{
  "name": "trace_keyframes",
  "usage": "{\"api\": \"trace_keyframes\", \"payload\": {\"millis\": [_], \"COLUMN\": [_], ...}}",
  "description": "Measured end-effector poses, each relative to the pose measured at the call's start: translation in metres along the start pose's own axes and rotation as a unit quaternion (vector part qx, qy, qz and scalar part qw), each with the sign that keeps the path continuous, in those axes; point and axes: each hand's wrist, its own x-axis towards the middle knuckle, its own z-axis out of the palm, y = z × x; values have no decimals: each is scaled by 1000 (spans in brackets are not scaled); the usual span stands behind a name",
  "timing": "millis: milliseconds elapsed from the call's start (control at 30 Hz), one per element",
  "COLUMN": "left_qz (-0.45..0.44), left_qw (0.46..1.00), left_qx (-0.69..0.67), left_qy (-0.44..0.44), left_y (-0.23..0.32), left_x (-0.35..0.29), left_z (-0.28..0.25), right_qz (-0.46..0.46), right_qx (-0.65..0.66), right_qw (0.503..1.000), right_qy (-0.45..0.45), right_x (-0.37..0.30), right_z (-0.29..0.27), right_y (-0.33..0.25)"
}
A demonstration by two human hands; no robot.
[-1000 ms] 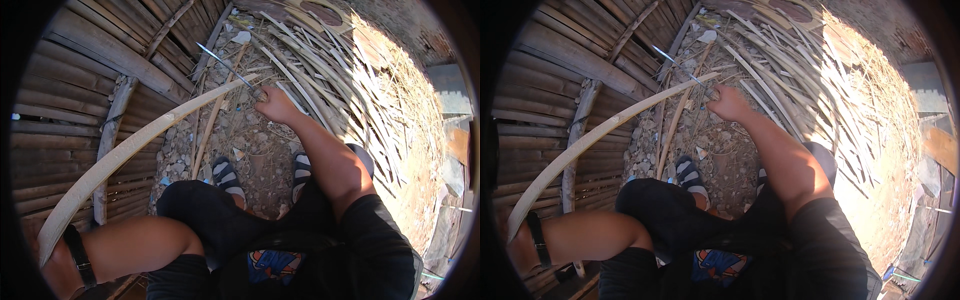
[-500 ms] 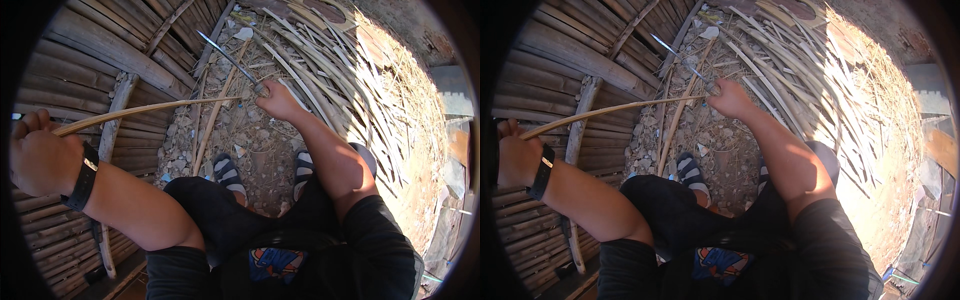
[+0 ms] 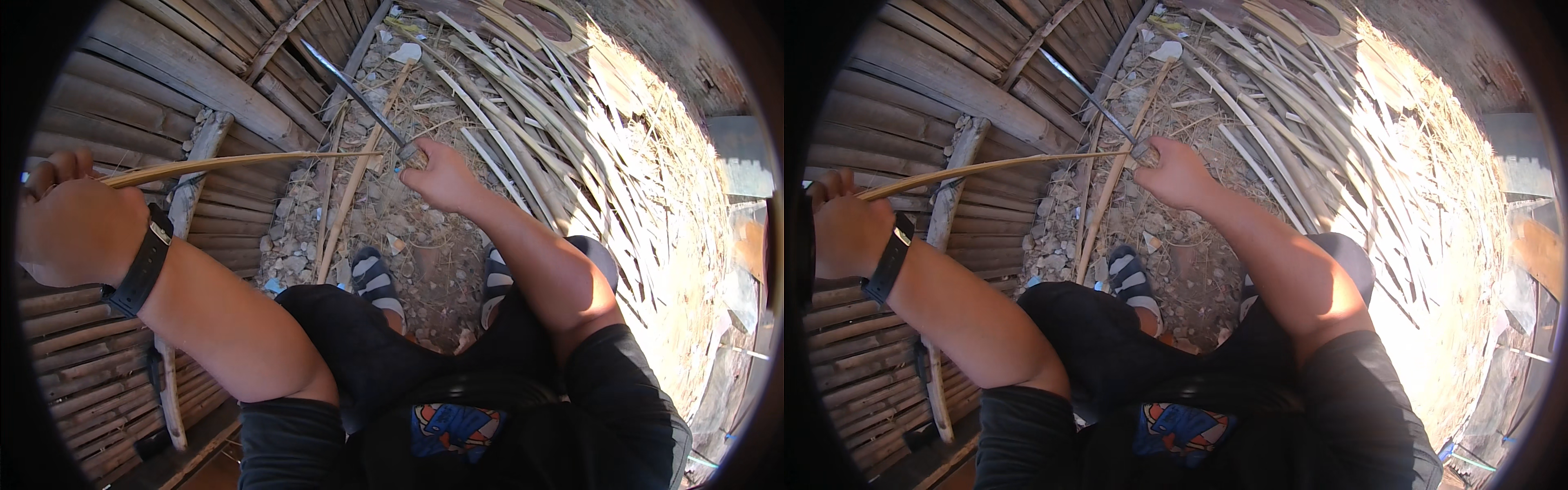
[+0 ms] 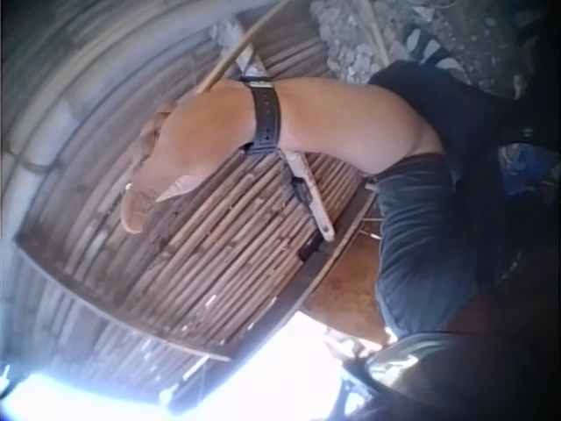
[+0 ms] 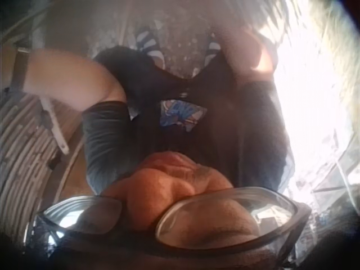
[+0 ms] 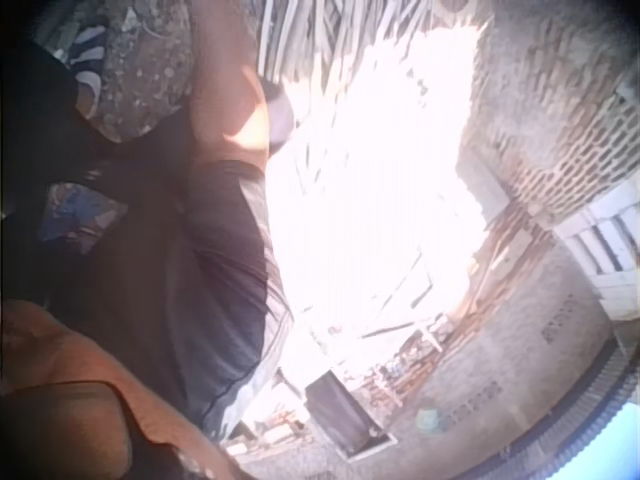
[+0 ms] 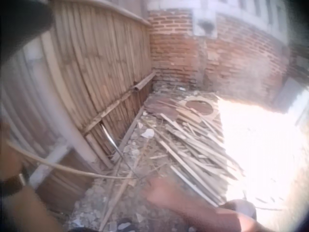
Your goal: The person sits on the ground and uses a knife to shave and split a long piece of bamboo. They hold the bamboo with one hand and repeatedly scrape the knife along its length to remove thin strips, occasionally adjusting the bamboo's position.
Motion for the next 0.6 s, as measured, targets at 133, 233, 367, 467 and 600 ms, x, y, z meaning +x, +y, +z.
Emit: {"api": "trace_keyframes", "payload": {"millis": [133, 233, 367, 467, 600], "left_qz": [-1, 2, -12, 28, -5], "left_qw": [995, 993, 965, 971, 995], "left_qx": [-96, -111, 200, 155, 10], "left_qy": [-28, -30, 169, 180, 99], "left_y": [0, 5, 16, 14, 13], "left_x": [8, 3, -10, -3, 1], "left_z": [-7, -3, 29, 19, 8], "right_qz": [-76, -115, -17, 48, -7], "right_qx": [143, 160, 135, 98, 83], "right_qw": [987, 978, 977, 974, 984], "right_qy": [-16, -69, -165, -199, -156], "right_x": [-27, -37, -39, -32, -30], "right_z": [45, 55, 73, 64, 70], "right_y": [-60, -92, -56, -43, -46]}}
